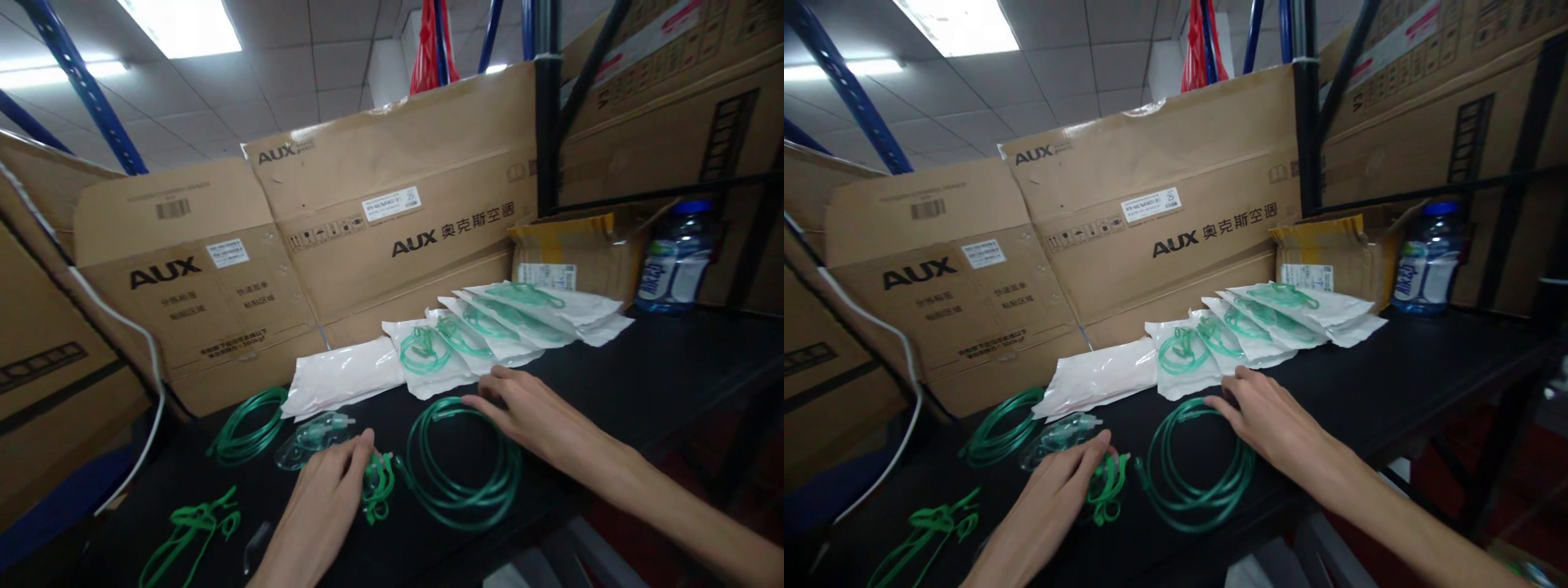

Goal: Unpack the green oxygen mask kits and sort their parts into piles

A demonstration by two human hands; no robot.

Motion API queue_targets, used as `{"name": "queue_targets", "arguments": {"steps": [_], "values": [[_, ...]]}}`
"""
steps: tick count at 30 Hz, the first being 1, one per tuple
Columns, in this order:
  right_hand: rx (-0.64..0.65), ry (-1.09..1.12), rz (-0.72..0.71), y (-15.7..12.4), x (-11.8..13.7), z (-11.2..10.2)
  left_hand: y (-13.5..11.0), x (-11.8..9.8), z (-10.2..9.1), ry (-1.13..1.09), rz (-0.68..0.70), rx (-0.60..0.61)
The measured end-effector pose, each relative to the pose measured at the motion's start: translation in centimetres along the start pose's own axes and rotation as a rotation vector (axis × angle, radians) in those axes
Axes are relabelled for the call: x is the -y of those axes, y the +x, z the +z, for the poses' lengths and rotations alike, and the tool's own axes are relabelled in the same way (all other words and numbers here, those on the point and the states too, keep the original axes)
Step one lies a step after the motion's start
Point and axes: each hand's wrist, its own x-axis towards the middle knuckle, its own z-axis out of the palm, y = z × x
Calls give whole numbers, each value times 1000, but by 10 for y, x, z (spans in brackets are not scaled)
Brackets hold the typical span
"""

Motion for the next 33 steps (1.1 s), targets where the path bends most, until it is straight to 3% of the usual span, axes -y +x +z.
{"name": "queue_targets", "arguments": {"steps": [4, 9, 17, 22, 28, 33], "values": [[109, -72, 31, -1, -9, 13, 3, -8, 1, -40, 7, 53], [214, -69, -56, 5, -16, 12, 7, -12, 5, -73, 75, -10], [227, -32, -115, 13, -26, 6, 16, -14, 8, -58, 112, 48], [186, 45, -214, 26, -23, -9, 17, -14, 3, 26, 138, 15], [52, 132, -434, 53, 4, -50, 33, -46, -6, 115, 305, -128], [-70, 137, -586, 61, 47, -72, 51, -82, -12, 126, 466, -99]]}}
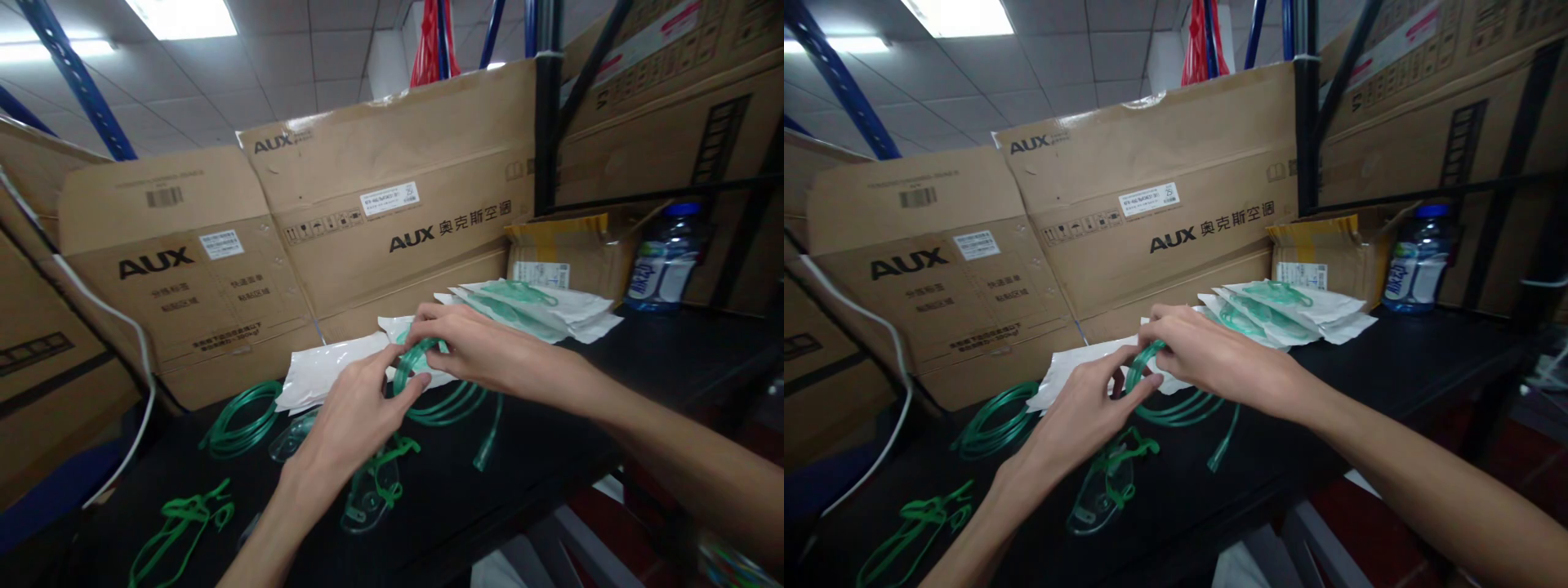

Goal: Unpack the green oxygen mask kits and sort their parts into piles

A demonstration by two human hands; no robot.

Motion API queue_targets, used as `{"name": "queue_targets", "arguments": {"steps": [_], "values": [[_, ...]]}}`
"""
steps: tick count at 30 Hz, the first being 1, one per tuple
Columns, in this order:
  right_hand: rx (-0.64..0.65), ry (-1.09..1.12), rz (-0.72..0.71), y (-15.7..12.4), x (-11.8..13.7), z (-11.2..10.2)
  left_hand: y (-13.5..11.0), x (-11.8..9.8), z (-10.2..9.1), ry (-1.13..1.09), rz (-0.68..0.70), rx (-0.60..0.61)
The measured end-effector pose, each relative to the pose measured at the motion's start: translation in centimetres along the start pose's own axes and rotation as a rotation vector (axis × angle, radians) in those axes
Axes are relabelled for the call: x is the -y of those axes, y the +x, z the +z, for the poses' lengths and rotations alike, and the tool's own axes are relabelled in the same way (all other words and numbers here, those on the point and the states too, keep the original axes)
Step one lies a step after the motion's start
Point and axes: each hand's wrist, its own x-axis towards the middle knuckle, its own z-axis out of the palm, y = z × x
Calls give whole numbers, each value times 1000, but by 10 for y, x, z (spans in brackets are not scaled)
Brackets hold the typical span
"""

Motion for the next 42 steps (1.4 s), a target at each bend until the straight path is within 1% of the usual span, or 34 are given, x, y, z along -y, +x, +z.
{"name": "queue_targets", "arguments": {"steps": [2, 3, 5, 7, 9, 10, 12, 14, 15, 17, 19, 22, 25, 27, 28, 30, 32, 33, 36, 38, 40, 42], "values": [[-72, 10, -9, 2, 8, 0, 6, 0, 0, -34, 19, -17], [-117, 22, 15, 0, 10, 2, 7, 1, 0, -54, 14, -28], [-193, 71, 140, -10, 5, 10, 7, 7, 3, -86, -9, -27], [-209, 175, 338, -27, -5, 19, 4, 13, 6, -94, -39, -10], [-156, 305, 513, -46, -15, 30, 1, 18, 9, -92, -67, -3], [-124, 347, 560, -55, -20, 35, 0, 20, 10, -97, -75, -4], [-56, 371, 591, -69, -25, 43, -2, 21, 11, -117, -78, -9], [16, 417, 602, -77, -25, 49, -3, 21, 11, -156, -83, -8], [53, 474, 617, -79, -23, 51, -4, 21, 11, -188, -93, -3], [129, 655, 638, -78, -19, 52, -5, 21, 10, -286, -131, 6], [159, 823, 636, -70, -14, 47, -6, 22, 8, -410, -166, -4], [101, 939, 594, -49, -10, 31, -5, 27, 0, -510, -191, -59], [76, 1010, 537, -12, -9, 17, -5, 39, -17, -527, -239, -143], [90, 1105, 491, 19, -7, 18, -10, 52, -34, -523, -296, -215], [109, 1158, 490, 35, -5, 24, -14, 61, -43, -509, -332, -252], [155, 1255, 544, 69, 2, 43, -26, 85, -62, -455, -426, -306], [220, 1265, 563, 100, 11, 74, -40, 115, -79, -375, -545, -349], [247, 1257, 572, 115, 17, 91, -47, 131, -87, -331, -612, -351], [325, 1183, 604, 154, 38, 144, -62, 179, -102, -198, -812, -310], [360, 1116, 596, 175, 51, 172, -69, 205, -107, -113, -925, -273], [366, 1032, 566, 191, 58, 188, -75, 224, -111, -35, -992, -249], [337, 926, 520, 199, 56, 189, -81, 233, -115, 50, -1017, -260]]}}
